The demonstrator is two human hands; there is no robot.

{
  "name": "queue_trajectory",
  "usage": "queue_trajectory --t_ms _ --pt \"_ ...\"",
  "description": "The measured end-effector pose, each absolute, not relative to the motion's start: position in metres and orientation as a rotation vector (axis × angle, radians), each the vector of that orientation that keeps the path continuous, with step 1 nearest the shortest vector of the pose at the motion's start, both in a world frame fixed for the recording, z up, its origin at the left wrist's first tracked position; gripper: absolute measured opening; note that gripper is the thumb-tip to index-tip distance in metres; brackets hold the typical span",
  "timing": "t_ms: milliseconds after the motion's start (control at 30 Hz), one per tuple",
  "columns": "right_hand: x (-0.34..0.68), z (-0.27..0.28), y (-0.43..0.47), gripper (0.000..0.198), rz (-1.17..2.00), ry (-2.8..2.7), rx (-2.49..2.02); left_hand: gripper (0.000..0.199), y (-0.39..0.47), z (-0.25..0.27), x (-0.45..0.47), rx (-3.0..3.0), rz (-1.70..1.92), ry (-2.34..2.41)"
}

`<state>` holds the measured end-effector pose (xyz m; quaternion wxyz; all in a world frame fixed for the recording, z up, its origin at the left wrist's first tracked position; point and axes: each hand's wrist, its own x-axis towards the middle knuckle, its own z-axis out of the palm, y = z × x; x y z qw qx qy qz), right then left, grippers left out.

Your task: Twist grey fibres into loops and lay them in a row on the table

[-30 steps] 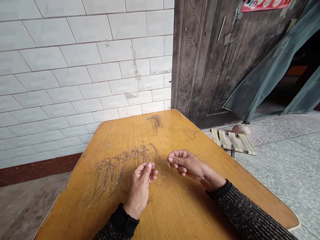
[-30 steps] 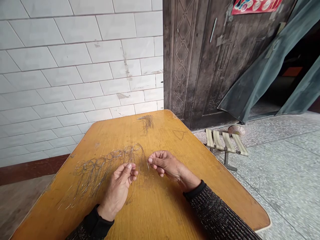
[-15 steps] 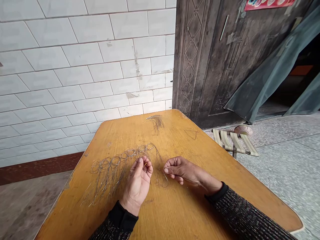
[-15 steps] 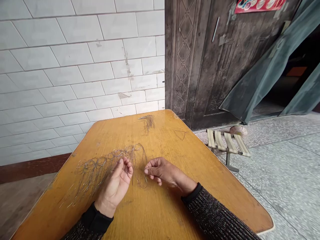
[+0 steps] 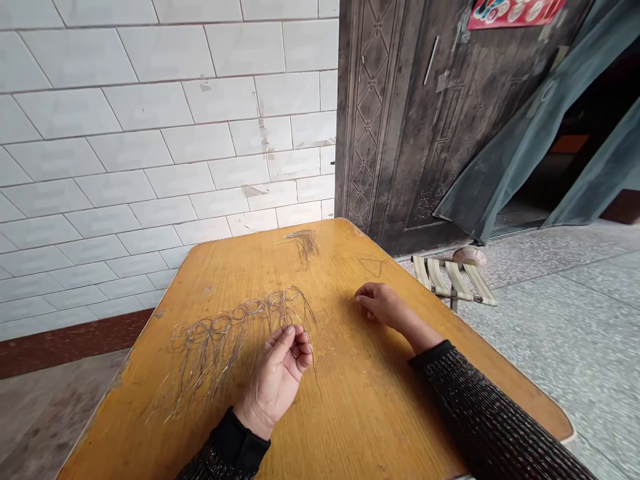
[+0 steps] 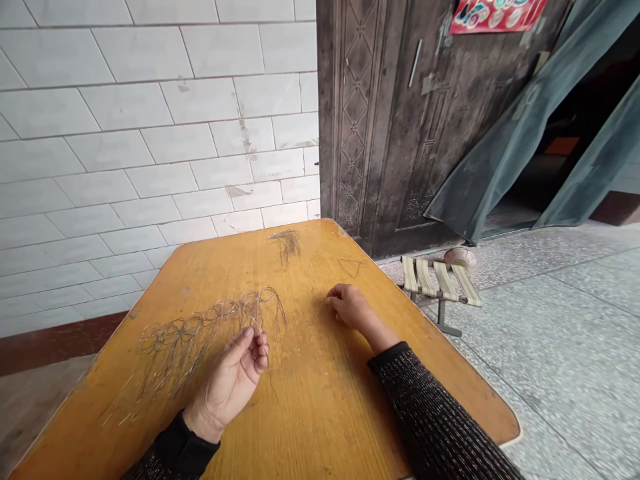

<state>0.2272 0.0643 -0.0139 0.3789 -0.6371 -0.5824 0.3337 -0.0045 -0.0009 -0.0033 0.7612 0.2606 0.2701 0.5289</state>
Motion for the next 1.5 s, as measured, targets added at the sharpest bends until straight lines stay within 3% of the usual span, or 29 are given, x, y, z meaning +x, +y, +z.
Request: queue_trajectory --t_ms 100,267,400,567,900,1167,1500 --pt "0.233 -0.012 0.063 0.006 0.616 -1.620 -1.796 0.014 -0.001 -0.005 -0.004 0.618 1.164 0.594" --pt "0.225 0.005 0.053 0.012 0.486 -1.674 -1.756 0.015 0.000 -0.005 -0.004 0.627 1.197 0.607" --pt "0.198 0.020 0.032 0.029 0.951 -1.618 -1.263 0.017 -0.002 -0.007 -0.002 0.629 1.207 0.652" --pt "0.163 0.021 0.010 0.032 1.346 -1.637 -0.937 0.016 -0.005 -0.008 0.002 0.680 1.218 0.678" --pt "0.157 0.010 0.012 0.022 1.469 -1.543 -0.939 0.021 -0.005 -0.001 0.001 0.777 1.232 0.720" --pt "0.156 0.014 0.005 0.025 1.371 -1.621 -0.939 0.026 -0.006 0.005 -0.004 1.127 1.082 0.834" --pt "0.153 0.012 0.002 0.035 1.341 -1.635 -0.844 0.027 -0.008 0.003 -0.005 0.886 0.851 0.603"
